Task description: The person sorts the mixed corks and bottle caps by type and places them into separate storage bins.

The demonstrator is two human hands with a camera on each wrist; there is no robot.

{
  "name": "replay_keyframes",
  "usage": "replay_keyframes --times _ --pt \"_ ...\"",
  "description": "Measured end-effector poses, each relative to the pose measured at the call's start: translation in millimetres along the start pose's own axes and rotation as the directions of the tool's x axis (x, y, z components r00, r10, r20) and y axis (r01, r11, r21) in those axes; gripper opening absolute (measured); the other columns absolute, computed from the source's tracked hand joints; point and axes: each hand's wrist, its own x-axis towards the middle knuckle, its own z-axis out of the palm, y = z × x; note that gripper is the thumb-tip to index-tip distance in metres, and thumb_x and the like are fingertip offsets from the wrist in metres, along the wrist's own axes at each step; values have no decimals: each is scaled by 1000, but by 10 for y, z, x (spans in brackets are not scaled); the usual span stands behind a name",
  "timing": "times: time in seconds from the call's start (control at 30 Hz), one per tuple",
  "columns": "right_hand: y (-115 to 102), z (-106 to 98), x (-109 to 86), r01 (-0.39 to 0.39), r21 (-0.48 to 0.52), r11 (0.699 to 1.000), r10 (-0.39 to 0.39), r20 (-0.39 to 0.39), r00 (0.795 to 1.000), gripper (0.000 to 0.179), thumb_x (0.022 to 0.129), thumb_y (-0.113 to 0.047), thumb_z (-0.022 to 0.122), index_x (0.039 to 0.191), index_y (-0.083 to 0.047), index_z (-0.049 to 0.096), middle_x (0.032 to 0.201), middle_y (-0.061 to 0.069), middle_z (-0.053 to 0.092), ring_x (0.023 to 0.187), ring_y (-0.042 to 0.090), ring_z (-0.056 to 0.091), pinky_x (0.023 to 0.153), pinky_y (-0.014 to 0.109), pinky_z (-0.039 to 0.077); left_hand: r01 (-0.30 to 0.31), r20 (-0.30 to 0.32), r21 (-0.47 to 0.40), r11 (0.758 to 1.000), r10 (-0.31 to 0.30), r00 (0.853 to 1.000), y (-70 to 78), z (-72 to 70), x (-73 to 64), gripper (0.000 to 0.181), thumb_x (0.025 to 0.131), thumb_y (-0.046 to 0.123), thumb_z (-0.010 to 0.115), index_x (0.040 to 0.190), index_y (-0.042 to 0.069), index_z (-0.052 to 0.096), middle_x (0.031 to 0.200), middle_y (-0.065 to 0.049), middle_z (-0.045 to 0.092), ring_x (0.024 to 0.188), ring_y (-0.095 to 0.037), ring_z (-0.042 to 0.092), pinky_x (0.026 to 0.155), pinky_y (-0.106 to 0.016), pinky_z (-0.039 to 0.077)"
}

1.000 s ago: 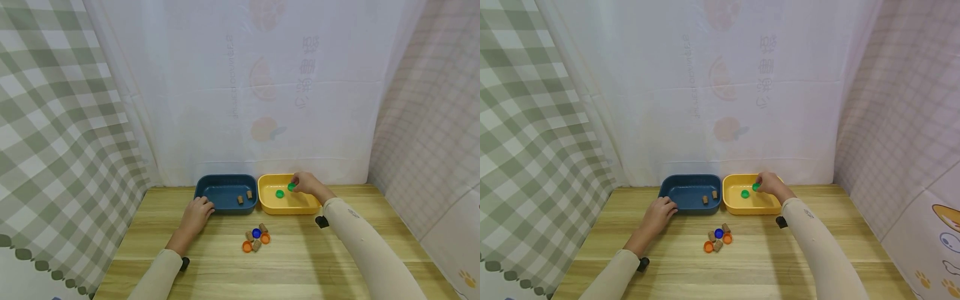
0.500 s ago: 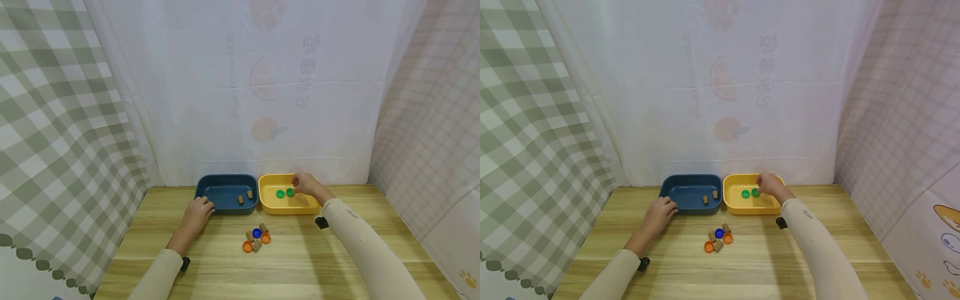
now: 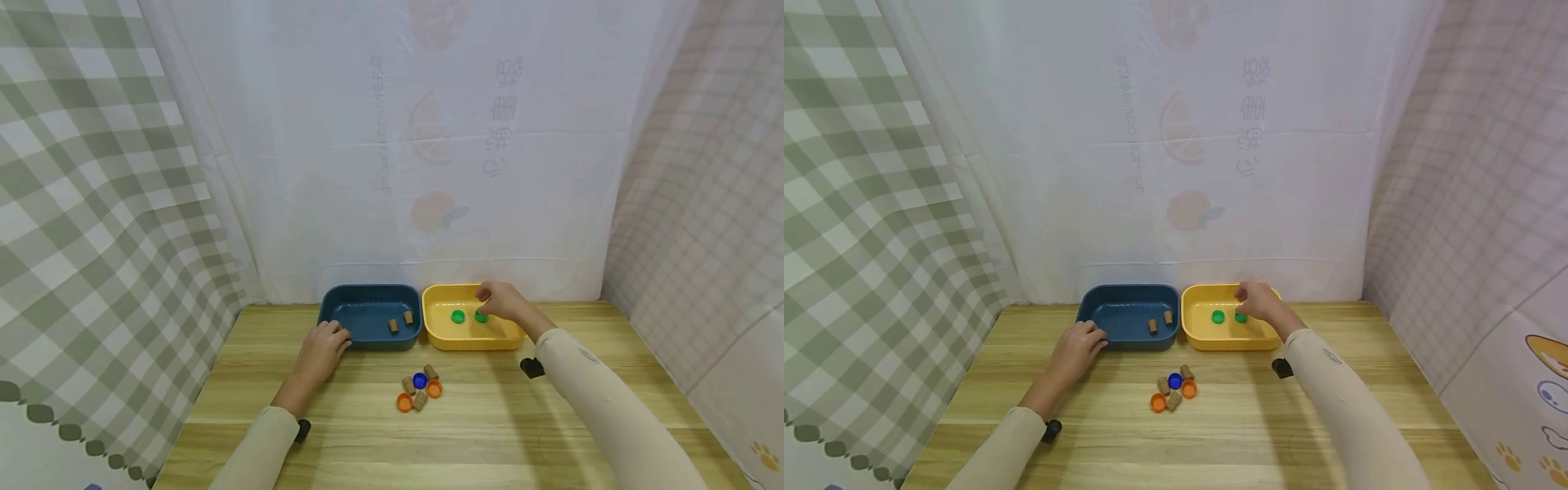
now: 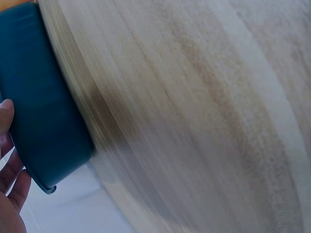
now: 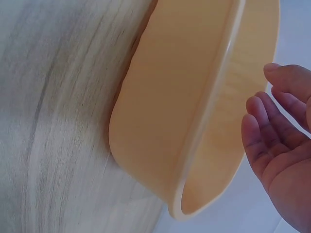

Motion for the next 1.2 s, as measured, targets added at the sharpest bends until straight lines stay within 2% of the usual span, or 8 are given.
replay_keyframes --times 0.37,0.57,0.93,1.2 --pt "-145 -4 -214 74 102 992 -63 -109 992 32 94 -8 74 122 5 66 126 28 66 104 34 68 86 43 59 13 24 -3 1000 -13 1000 6 -20 -3 10 85 15 85 88 15 76 84 0 61 74 -20 53 67 -34 47" --pt "-169 -2 -380 115 142 983 -91 -166 982 36 95 -14 75 126 1 65 129 26 65 109 37 68 87 47 59 7 29 10 1000 -7 1000 10 -20 1 9 86 17 84 88 15 76 84 0 61 74 -20 53 67 -34 47" --pt "-237 31 -732 108 241 964 -54 -217 975 41 97 -21 75 132 -3 62 134 22 62 118 39 65 89 44 60 24 29 -3 1000 -24 999 14 -6 7 9 86 16 84 88 16 75 84 0 62 74 -20 54 67 -35 47" --pt "-301 135 -954 136 300 944 -57 -258 965 42 97 -21 75 133 -6 62 133 19 63 119 44 63 90 35 60 32 40 -3 999 -32 999 11 -18 4 8 86 16 84 88 15 75 85 0 62 75 -20 54 68 -35 48"
